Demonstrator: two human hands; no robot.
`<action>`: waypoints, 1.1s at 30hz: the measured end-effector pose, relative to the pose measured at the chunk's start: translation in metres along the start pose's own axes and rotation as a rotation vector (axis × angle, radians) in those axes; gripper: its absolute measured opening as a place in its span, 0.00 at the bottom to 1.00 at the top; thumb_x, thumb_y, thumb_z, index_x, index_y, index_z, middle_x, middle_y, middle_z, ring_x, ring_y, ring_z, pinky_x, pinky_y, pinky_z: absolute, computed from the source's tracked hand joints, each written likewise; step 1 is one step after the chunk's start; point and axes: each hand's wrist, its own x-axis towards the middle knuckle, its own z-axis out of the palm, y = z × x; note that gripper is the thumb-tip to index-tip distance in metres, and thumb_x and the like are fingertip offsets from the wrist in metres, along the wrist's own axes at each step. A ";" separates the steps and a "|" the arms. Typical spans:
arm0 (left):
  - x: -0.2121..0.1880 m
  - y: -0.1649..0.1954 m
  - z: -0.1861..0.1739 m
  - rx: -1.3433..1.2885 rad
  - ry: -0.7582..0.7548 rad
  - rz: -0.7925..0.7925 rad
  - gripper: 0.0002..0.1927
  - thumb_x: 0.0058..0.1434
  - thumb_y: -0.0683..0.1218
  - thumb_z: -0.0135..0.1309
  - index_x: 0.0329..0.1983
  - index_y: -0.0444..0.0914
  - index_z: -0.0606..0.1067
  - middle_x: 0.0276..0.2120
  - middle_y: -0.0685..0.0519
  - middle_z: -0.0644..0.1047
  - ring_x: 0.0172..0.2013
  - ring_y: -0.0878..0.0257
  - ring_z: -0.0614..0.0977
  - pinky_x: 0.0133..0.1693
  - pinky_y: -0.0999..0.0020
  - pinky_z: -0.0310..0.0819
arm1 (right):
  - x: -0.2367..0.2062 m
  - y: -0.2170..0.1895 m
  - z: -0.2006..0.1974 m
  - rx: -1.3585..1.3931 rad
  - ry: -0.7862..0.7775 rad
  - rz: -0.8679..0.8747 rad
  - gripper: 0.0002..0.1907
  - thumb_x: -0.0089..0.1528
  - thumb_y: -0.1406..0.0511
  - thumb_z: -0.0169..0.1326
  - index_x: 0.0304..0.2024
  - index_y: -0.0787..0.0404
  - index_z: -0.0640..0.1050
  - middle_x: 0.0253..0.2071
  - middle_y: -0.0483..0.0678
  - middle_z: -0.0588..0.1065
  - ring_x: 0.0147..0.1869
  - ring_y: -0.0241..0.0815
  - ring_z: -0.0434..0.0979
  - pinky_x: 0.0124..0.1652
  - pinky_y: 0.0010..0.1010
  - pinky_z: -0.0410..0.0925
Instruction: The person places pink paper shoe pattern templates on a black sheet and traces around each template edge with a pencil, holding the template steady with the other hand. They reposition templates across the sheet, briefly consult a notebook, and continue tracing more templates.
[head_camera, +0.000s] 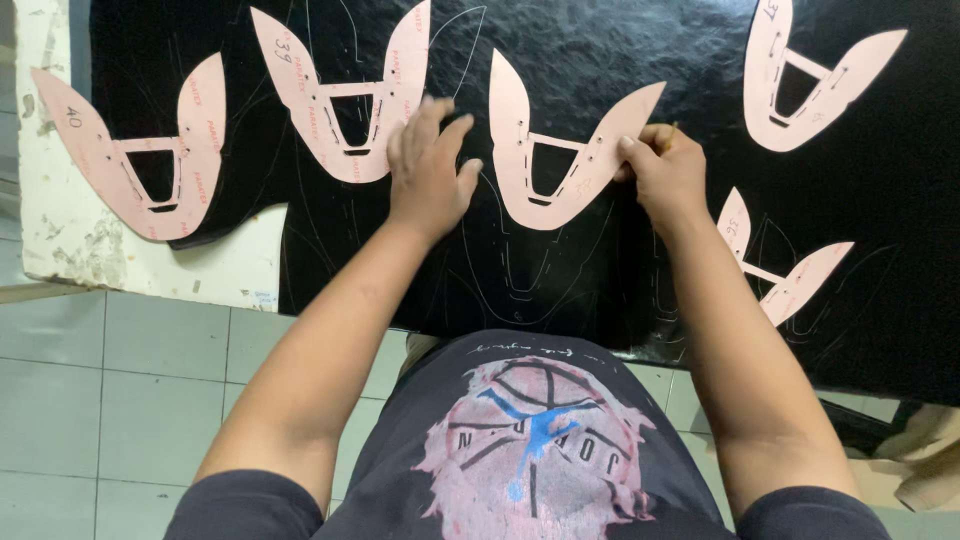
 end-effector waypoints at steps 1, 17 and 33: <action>0.005 -0.002 -0.002 0.002 -0.033 0.013 0.30 0.61 0.50 0.59 0.66 0.39 0.71 0.69 0.44 0.60 0.73 0.46 0.53 0.69 0.39 0.38 | 0.001 -0.003 0.003 -0.013 0.007 -0.051 0.07 0.68 0.70 0.57 0.45 0.71 0.78 0.34 0.47 0.80 0.32 0.31 0.79 0.34 0.20 0.72; 0.023 -0.004 -0.001 0.021 -0.223 -0.109 0.35 0.60 0.60 0.56 0.73 0.58 0.65 0.77 0.50 0.47 0.76 0.48 0.37 0.71 0.41 0.22 | 0.015 -0.004 0.002 -0.463 0.107 -0.188 0.24 0.64 0.66 0.62 0.63 0.60 0.77 0.35 0.42 0.78 0.35 0.32 0.76 0.39 0.25 0.70; 0.026 -0.003 0.006 0.071 -0.261 -0.133 0.36 0.63 0.61 0.54 0.75 0.59 0.62 0.78 0.52 0.45 0.76 0.49 0.35 0.71 0.41 0.21 | 0.024 0.000 -0.021 -0.531 0.009 -0.063 0.29 0.62 0.65 0.64 0.66 0.55 0.75 0.29 0.41 0.73 0.31 0.31 0.72 0.34 0.26 0.68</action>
